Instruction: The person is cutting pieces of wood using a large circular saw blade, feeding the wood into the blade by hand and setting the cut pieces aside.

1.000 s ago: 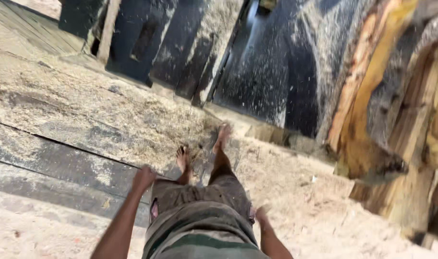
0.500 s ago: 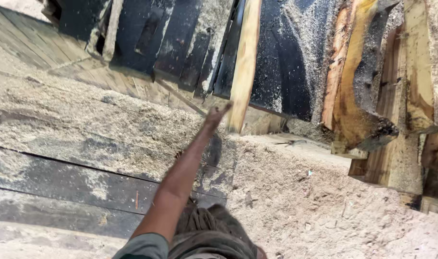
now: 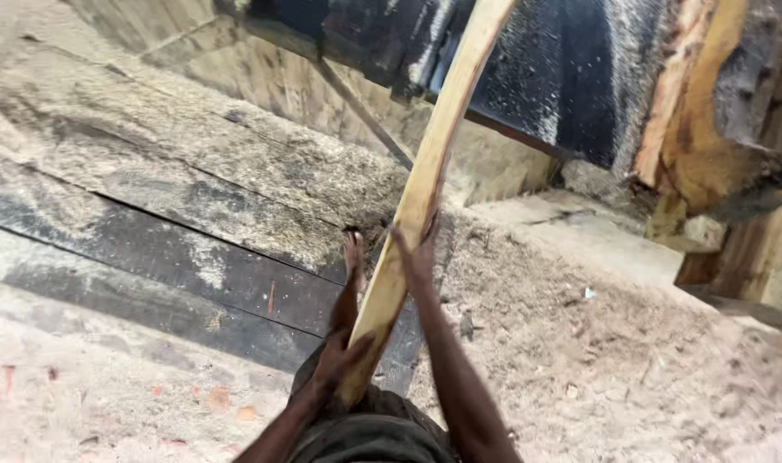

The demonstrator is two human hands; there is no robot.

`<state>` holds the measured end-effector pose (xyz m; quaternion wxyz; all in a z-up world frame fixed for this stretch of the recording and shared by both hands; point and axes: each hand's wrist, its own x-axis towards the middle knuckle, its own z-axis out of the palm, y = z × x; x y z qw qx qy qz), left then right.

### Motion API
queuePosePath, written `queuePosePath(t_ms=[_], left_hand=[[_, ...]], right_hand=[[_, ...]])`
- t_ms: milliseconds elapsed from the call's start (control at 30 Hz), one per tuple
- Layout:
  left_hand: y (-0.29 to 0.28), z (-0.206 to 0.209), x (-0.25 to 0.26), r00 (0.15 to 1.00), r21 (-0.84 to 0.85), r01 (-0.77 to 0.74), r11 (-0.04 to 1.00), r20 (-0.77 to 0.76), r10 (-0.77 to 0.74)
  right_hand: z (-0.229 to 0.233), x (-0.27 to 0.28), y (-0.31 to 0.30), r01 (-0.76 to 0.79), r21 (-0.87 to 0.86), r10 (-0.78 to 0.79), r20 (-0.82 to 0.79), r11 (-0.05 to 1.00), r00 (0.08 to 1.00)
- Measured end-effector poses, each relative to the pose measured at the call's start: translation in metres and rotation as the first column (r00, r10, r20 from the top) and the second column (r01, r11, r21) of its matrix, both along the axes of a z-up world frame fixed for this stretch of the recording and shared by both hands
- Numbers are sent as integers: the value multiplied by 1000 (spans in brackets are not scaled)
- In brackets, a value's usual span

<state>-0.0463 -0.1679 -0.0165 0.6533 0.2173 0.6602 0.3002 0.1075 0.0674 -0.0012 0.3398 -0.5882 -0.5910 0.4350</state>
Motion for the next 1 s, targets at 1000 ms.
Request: queuePosePath(t_ms=[1000], left_hand=[[395,10,-26,969,-27,62,998,240,-54]], right_hand=[[56,-46,287,51,-230,35,356,972,934]])
